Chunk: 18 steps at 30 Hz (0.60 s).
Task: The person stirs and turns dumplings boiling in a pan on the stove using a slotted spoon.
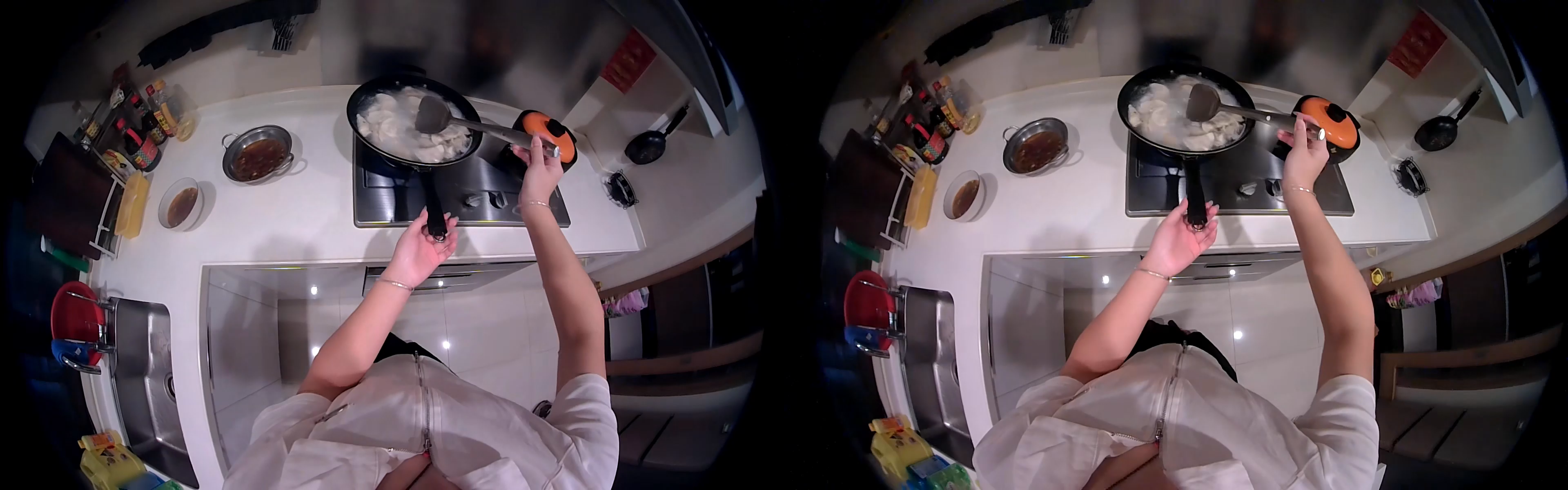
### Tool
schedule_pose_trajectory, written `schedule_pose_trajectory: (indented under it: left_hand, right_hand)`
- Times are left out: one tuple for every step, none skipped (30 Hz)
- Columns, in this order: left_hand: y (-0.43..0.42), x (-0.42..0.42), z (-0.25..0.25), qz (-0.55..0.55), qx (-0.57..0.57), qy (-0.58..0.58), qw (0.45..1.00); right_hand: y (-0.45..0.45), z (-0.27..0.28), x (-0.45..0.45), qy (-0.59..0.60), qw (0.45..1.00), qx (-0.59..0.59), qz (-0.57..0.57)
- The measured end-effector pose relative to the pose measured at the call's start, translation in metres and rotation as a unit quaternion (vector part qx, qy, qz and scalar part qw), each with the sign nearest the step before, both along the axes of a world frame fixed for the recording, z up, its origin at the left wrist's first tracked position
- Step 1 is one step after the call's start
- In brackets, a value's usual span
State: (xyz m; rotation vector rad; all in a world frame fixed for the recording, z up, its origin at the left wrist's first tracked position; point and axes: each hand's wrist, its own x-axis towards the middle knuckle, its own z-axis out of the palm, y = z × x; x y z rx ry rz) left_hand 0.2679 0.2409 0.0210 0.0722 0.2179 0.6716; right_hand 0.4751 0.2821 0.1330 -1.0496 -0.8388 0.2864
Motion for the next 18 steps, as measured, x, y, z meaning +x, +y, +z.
schedule_pose_trajectory:
  left_hand:
    - [-0.004, -0.004, -0.002, 0.0, 0.02, 0.028, 0.999]
    - [-0.009, -0.008, -0.006, 0.002, 0.021, 0.028, 0.999]
    - [-0.016, -0.012, -0.014, -0.001, 0.05, 0.07, 0.996]
    - [-0.024, -0.017, -0.023, -0.005, 0.079, 0.113, 0.99]
    - [-0.032, -0.023, -0.033, -0.003, 0.079, 0.113, 0.991]
    - [-0.043, -0.029, -0.044, -0.024, 0.105, 0.156, 0.982]
    - [-0.054, -0.036, -0.056, -0.046, 0.132, 0.199, 0.97]
    - [-0.064, -0.043, -0.067, -0.061, 0.145, 0.251, 0.955]
    - [-0.074, -0.051, -0.079, -0.075, 0.158, 0.302, 0.937]
    - [-0.085, -0.061, -0.104, -0.085, 0.167, 0.349, 0.918]
    - [-0.095, -0.071, -0.132, -0.095, 0.175, 0.395, 0.897]
    - [-0.104, -0.08, -0.151, -0.102, 0.173, 0.413, 0.888]
    - [-0.111, -0.089, -0.162, -0.109, 0.171, 0.432, 0.879]
    - [-0.115, -0.096, -0.163, -0.11, 0.171, 0.432, 0.879]
    - [-0.118, -0.102, -0.164, -0.121, 0.157, 0.456, 0.868]
    - [-0.122, -0.105, -0.165, -0.133, 0.143, 0.478, 0.856]
    - [-0.127, -0.108, -0.17, -0.133, 0.143, 0.479, 0.856]
    - [-0.13, -0.109, -0.18, -0.091, 0.166, 0.486, 0.853]
  right_hand:
    - [-0.006, 0.008, -0.005, -0.075, 0.997, -0.001, 0.016]
    - [-0.015, 0.014, -0.01, -0.137, 0.99, -0.012, 0.037]
    - [-0.027, 0.024, -0.014, -0.137, 0.99, -0.012, 0.039]
    - [-0.04, 0.035, -0.017, -0.366, 0.928, 0.006, 0.069]
    - [-0.05, 0.048, -0.021, -0.574, 0.813, 0.024, 0.095]
    - [-0.058, 0.061, -0.027, -0.634, 0.76, 0.039, 0.138]
    - [-0.065, 0.071, -0.033, -0.688, 0.701, 0.055, 0.179]
    - [-0.073, 0.077, -0.036, -0.698, 0.691, 0.039, 0.187]
    - [-0.078, 0.084, -0.037, -0.697, 0.691, 0.041, 0.187]
    - [-0.083, 0.091, -0.036, -0.707, 0.677, 0.029, 0.2]
    - [-0.087, 0.098, -0.035, -0.717, 0.664, 0.018, 0.213]
    - [-0.09, 0.104, -0.034, -0.74, 0.643, 0.007, 0.196]
    - [-0.091, 0.106, -0.033, -0.739, 0.644, 0.006, 0.196]
    - [-0.093, 0.108, -0.032, -0.744, 0.637, -0.003, 0.203]
    - [-0.094, 0.109, -0.031, -0.749, 0.628, -0.011, 0.21]
    - [-0.094, 0.108, -0.031, -0.748, 0.629, -0.011, 0.21]
    - [-0.094, 0.107, -0.03, -0.749, 0.626, -0.001, 0.218]
    - [-0.095, 0.107, -0.03, -0.749, 0.623, 0.01, 0.225]
